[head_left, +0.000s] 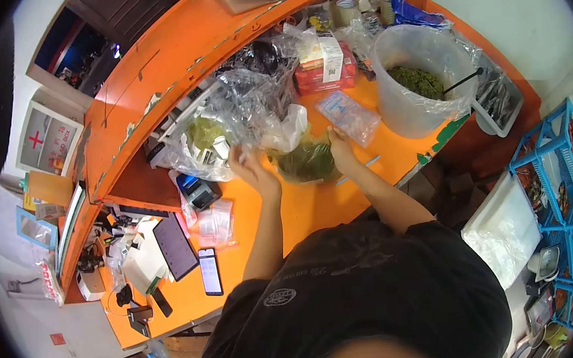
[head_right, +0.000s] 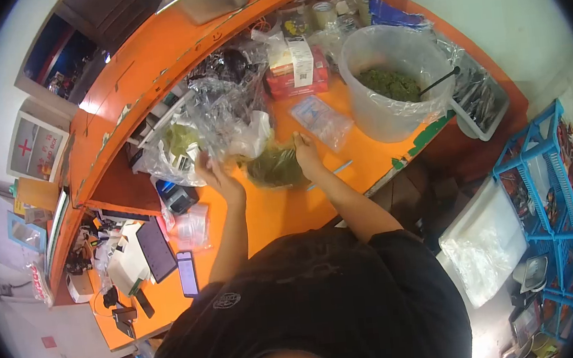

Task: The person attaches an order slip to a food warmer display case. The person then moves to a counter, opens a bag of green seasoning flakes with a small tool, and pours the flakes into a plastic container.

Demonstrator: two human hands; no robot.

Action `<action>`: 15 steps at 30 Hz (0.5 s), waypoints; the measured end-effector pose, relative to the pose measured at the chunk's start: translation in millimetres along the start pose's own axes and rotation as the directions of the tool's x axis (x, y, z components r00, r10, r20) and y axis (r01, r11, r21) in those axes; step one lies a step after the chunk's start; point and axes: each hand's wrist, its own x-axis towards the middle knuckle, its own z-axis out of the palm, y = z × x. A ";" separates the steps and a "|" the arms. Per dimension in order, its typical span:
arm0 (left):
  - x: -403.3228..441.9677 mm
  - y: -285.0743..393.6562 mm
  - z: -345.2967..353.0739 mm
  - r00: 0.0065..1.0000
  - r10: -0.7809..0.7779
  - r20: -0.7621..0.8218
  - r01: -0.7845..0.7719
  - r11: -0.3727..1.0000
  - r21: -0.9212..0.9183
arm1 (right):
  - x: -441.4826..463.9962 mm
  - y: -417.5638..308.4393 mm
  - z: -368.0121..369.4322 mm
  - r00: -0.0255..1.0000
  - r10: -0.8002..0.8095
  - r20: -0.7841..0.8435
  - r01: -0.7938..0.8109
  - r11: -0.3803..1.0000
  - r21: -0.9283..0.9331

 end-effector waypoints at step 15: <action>-41.3 48.9 100.5 0.519 -0.310 0.796 0.853 0.122 -0.508 | -35.9 -199.4 -17.0 0.992 -0.054 0.111 -0.015 0.840 0.543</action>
